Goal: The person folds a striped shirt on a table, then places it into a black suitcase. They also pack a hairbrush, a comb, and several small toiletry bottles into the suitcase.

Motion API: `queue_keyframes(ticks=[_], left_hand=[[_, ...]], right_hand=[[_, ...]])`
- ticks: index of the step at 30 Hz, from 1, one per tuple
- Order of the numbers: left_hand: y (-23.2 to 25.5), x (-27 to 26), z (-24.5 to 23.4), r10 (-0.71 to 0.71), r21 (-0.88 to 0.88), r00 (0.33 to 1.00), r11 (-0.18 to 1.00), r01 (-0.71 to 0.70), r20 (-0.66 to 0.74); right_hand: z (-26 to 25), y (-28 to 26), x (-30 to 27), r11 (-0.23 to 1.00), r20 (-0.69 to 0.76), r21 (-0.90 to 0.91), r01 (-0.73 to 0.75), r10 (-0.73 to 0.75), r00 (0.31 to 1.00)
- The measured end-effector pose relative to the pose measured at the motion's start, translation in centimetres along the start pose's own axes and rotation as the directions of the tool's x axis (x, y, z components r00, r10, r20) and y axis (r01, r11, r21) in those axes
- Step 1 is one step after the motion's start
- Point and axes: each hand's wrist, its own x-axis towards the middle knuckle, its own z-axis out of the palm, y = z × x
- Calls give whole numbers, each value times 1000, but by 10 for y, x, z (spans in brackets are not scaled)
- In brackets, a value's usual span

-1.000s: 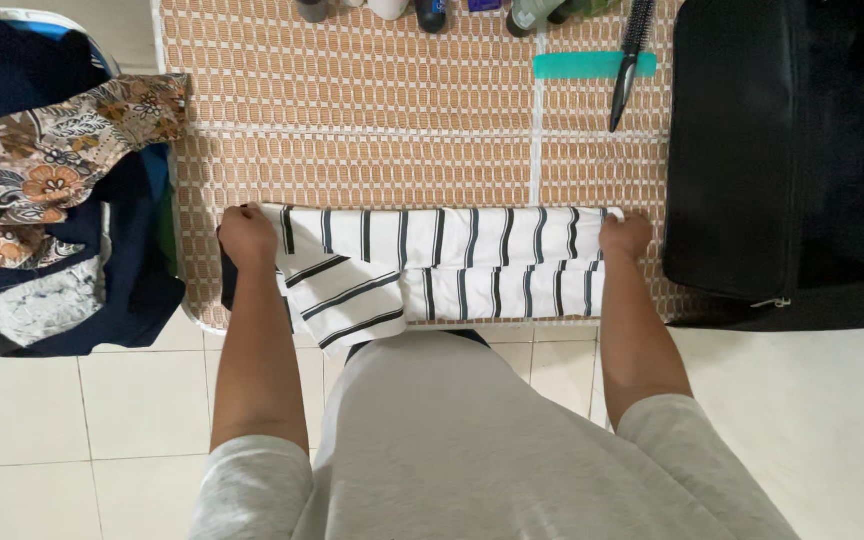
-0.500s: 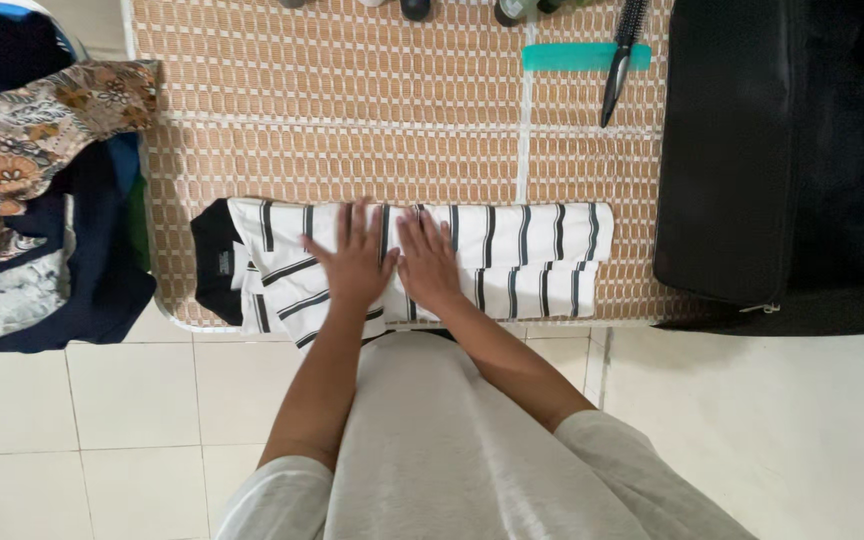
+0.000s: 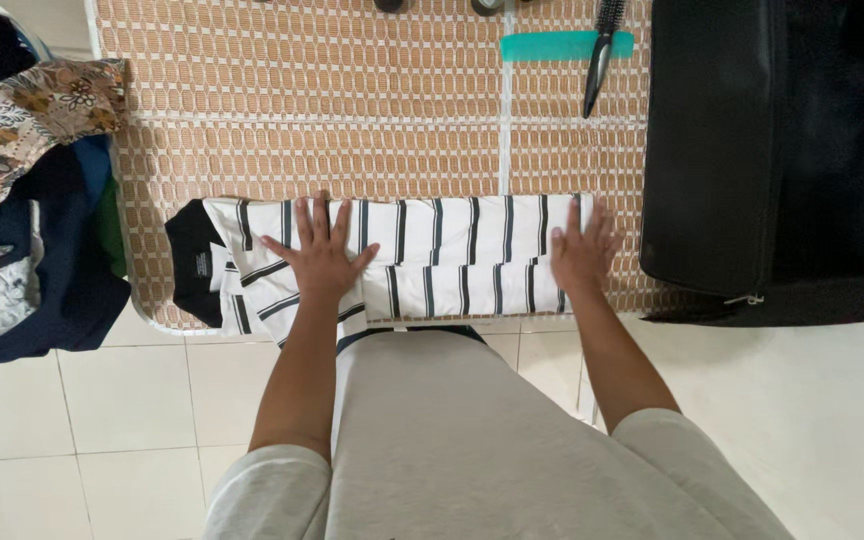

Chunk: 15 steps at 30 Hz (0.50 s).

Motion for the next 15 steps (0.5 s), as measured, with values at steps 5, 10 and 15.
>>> queue_keyframes(ticks=[5, 10, 15], left_hand=[[-10, -6, 12, 60, -166, 984, 982, -88, -166], [-17, -46, 20, -15, -217, 959, 975, -49, -282], [-13, -72, 28, -21, -129, 956, 991, -18, -294]], right_hand=[[-1, -16, -5, 995, -80, -6, -102, 101, 992], [22, -129, -36, 910, -306, 158, 383, -324, 895], [40, -221, -96, 673, -129, 106, 732, -721, 681]])
